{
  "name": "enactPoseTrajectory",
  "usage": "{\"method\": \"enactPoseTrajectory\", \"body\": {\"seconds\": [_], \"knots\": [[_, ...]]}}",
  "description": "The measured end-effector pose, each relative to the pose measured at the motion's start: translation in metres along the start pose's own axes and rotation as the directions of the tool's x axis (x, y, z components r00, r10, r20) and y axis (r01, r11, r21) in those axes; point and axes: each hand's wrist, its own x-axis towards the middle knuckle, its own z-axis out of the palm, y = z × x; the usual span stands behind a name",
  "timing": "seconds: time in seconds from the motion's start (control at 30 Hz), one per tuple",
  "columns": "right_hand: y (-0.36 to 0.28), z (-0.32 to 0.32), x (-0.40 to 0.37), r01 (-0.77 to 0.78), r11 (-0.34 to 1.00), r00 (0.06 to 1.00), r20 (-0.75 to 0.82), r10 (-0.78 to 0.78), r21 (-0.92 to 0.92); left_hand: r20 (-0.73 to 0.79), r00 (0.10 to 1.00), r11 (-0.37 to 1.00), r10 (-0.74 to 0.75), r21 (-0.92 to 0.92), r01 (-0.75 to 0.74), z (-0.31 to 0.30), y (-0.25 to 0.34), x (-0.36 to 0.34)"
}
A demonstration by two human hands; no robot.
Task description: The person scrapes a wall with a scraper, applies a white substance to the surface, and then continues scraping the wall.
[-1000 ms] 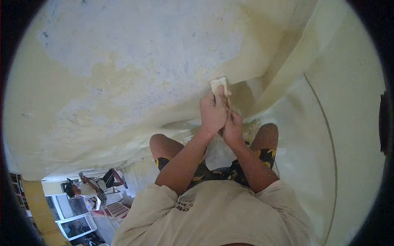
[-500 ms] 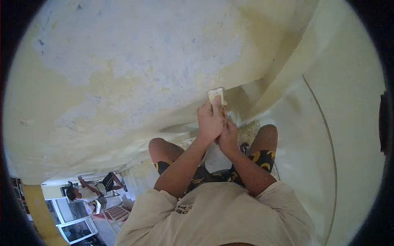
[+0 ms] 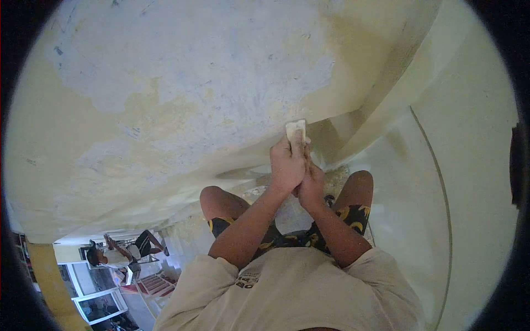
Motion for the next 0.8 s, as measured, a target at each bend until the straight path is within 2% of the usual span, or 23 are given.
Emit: {"method": "enactPoseTrajectory", "body": {"seconds": [0.07,0.1,0.13,0.2,0.23,0.3,0.37,0.5,0.57,0.6,0.67,0.8], "knots": [[-0.006,-0.001,0.001,-0.113,0.993,0.993,0.039,0.112,0.021,0.024,0.998,0.998,-0.052,-0.045,0.053,-0.002,0.017,0.001],[-0.002,-0.001,-0.002,-0.119,0.992,0.992,0.040,0.118,0.027,0.051,0.994,0.991,-0.092,-0.089,0.097,-0.003,0.021,0.002],[0.002,-0.001,-0.001,-0.112,0.991,0.993,0.047,0.109,0.067,0.051,0.995,0.992,-0.087,-0.086,0.092,-0.001,0.008,0.003],[-0.004,0.001,0.003,-0.088,0.990,0.995,0.052,0.083,0.107,0.002,0.999,0.997,0.036,-0.070,-0.035,0.007,-0.030,0.012],[-0.015,0.006,0.004,-0.124,0.982,0.992,0.021,0.122,0.145,0.003,0.999,0.996,0.046,-0.074,-0.046,0.007,-0.019,0.016],[-0.015,0.009,0.002,-0.178,0.967,0.983,-0.013,0.183,0.182,-0.030,0.993,0.993,0.116,0.034,-0.114,-0.002,0.006,0.014],[-0.009,0.006,0.007,-0.151,0.967,0.987,0.090,0.135,0.207,-0.014,0.996,0.995,0.090,0.055,-0.089,-0.004,0.003,0.010],[0.010,0.015,0.014,-0.162,0.980,0.987,0.023,0.161,0.114,-0.005,0.997,0.997,0.072,0.035,-0.072,-0.006,-0.016,0.018],[-0.005,0.024,0.012,-0.136,0.959,0.990,0.004,0.140,0.250,-0.016,0.997,0.997,0.080,0.012,-0.080,-0.007,-0.014,0.026],[0.002,0.022,0.011,-0.145,0.957,0.989,0.005,0.149,0.251,-0.028,0.995,0.995,0.098,-0.014,-0.098,-0.006,-0.015,0.027],[0.013,0.021,0.016,-0.164,0.979,0.986,0.007,0.164,0.120,-0.009,0.997,0.996,0.082,0.022,-0.082,-0.008,-0.030,0.022],[0.016,0.023,0.016,-0.158,0.979,0.987,-0.003,0.160,0.128,-0.023,0.993,0.991,0.118,0.071,-0.117,-0.008,-0.040,0.029]]}}
